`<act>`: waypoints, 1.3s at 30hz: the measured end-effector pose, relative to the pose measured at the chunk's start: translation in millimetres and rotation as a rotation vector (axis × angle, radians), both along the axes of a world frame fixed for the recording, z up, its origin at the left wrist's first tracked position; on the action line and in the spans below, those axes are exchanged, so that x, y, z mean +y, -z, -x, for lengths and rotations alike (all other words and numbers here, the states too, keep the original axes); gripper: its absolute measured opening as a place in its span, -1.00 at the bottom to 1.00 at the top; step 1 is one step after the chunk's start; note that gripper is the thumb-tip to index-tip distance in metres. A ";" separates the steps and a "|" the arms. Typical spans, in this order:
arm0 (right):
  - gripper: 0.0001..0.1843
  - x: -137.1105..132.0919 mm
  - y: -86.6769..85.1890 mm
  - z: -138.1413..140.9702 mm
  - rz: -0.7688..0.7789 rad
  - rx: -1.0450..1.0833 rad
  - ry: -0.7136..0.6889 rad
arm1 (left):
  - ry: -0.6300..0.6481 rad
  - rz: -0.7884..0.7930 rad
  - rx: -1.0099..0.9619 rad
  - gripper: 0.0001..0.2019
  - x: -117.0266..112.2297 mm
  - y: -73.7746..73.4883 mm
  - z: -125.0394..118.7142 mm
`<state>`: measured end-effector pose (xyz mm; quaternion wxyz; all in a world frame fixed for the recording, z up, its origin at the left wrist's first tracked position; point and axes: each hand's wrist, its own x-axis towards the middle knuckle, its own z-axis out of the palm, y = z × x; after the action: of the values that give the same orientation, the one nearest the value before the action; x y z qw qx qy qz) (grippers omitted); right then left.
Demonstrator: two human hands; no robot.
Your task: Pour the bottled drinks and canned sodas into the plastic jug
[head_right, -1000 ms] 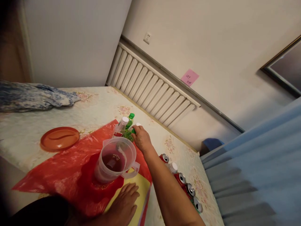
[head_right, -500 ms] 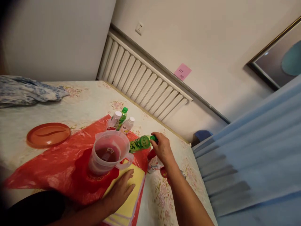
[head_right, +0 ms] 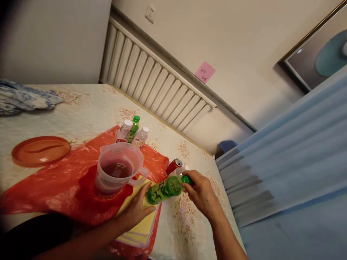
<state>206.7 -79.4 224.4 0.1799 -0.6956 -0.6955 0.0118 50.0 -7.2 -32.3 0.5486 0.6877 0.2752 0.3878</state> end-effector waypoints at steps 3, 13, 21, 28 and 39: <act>-0.81 -8.1 -1.2 11.4 0.081 0.026 -0.032 | 0.143 -0.012 0.008 -0.21 0.0 -9.3 5.7; -0.87 -13.1 3.7 35.2 0.206 0.077 -0.144 | 0.622 0.241 -0.093 -0.50 8.7 -36.7 21.9; -0.75 -18.2 7.6 35.5 0.207 0.109 -0.137 | 0.637 0.250 -0.051 -0.49 9.8 -41.9 29.2; -0.72 -21.7 13.8 33.8 0.171 0.118 -0.100 | 0.629 0.243 -0.014 -0.52 9.6 -44.2 34.2; -0.83 -22.7 16.3 36.7 0.118 0.152 -0.104 | 0.644 0.261 0.020 -0.52 9.8 -46.4 38.3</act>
<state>170.0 -102.2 208.0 0.1901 -0.6650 -0.7131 0.1147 11.7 2.7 14.1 0.7234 0.6671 0.0969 0.1495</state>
